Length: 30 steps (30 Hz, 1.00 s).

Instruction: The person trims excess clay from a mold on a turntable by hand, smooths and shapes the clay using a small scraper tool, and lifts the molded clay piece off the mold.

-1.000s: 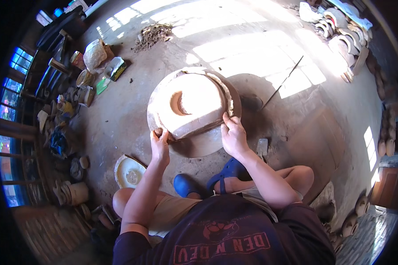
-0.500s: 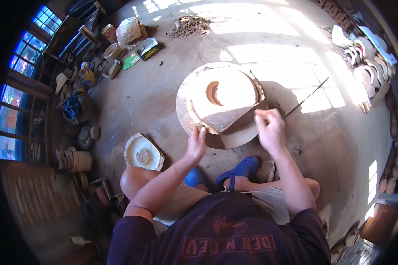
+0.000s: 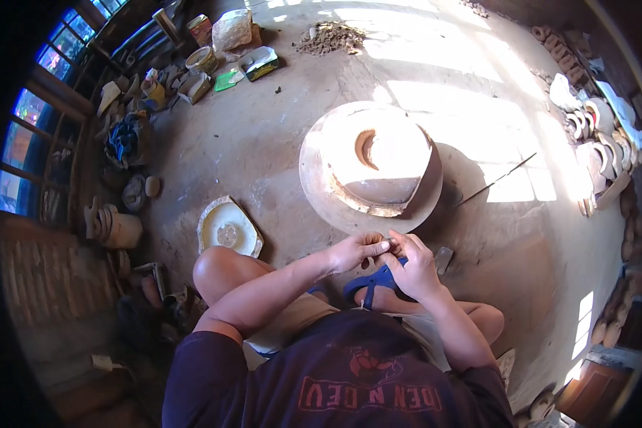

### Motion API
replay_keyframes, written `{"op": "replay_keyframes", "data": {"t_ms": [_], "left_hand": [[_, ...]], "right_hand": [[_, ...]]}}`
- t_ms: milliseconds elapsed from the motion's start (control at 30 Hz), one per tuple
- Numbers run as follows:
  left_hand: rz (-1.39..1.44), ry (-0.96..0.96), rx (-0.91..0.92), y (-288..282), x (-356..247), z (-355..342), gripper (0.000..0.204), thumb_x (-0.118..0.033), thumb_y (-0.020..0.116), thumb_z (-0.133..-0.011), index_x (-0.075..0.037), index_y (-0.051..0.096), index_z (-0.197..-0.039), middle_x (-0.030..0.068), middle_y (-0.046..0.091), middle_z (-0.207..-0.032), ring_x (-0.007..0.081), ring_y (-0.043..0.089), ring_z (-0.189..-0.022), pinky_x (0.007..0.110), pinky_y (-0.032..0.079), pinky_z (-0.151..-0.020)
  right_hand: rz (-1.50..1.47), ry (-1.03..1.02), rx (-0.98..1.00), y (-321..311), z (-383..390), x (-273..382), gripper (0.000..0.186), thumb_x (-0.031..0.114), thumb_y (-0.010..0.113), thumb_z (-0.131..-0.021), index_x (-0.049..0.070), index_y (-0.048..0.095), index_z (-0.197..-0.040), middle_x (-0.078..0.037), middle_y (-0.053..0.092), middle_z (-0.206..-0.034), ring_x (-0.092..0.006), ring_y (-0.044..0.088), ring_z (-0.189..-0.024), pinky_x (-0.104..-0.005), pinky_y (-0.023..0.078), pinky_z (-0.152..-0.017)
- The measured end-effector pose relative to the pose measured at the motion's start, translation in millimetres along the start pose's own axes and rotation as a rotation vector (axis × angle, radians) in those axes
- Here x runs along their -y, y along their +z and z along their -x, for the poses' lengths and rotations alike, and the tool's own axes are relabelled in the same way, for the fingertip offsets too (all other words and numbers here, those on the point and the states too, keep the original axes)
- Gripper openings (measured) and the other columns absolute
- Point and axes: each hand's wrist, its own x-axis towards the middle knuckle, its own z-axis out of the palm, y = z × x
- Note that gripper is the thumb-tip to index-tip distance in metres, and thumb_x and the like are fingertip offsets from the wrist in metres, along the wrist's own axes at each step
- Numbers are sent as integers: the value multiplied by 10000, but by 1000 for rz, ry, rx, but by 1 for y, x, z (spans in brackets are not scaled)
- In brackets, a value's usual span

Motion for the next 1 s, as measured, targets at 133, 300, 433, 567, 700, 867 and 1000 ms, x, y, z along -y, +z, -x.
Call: {"op": "replay_keyframes", "data": {"t_ms": [133, 300, 433, 567, 700, 867, 1000], "left_hand": [[-139, -119, -14, -1, -3, -2, 428, -468, 589, -1083, -62, 694, -1168, -8, 636, -828, 96, 593, -778, 263, 459, -652], [-263, 298, -766, -37, -20, -3, 392, -402, 562, -1105, -30, 672, -1162, 14, 640, -827, 117, 590, -739, 277, 486, -680], [-387, 466, -1236, -130, -38, -13, 295, -250, 571, -1083, 39, 629, -1095, 132, 665, -1036, 211, 618, -965, 382, 500, -914], [-68, 396, -1098, -161, -20, -28, 563, -524, 545, -1073, 4, 549, -1270, 102, 611, -1158, 205, 581, -1059, 416, 501, -993], [166, 429, -1011, -145, -8, -35, 531, -500, 549, -1076, -10, 537, -1281, 99, 586, -1203, 204, 583, -1084, 433, 504, -1020], [169, 316, -1055, -135, -13, -26, 390, -439, 509, -1115, -66, 545, -1227, 89, 638, -1243, 229, 603, -1243, 451, 518, -992], [264, 290, -1072, -129, -13, -19, 381, -427, 519, -1116, -53, 535, -1185, 106, 667, -1179, 239, 651, -1149, 425, 535, -953]], "right_hand": [[-20, 25, -7, 1, -3, 5, 184, 73, 770, -906, -15, 753, -1066, -179, 719, -984, -333, 736, -853, -402, 592, -747], [87, 128, -300, -14, -16, -26, 104, 96, 774, -912, -7, 760, -915, -164, 721, -841, -286, 735, -773, -382, 576, -706], [74, 318, -380, -23, -33, -67, 148, 133, 782, -922, -14, 772, -937, -150, 733, -839, -239, 706, -707, -355, 548, -661], [-39, 501, -361, -23, -49, -93, 171, 147, 778, -920, -19, 777, -961, -125, 726, -792, -223, 703, -693, -350, 549, -662], [-6, 520, -350, -27, -61, -104, 184, 117, 745, -924, -21, 779, -1041, -139, 748, -876, -243, 738, -795, -362, 573, -747], [140, 383, -339, -35, -77, -114, 232, 104, 729, -928, -12, 775, -1123, -201, 753, -983, -277, 756, -922, -373, 589, -841], [10, 399, -415, -34, -95, -123, 160, 134, 706, -951, -1, 784, -988, -200, 770, -944, -323, 757, -840, -395, 589, -822]]}}
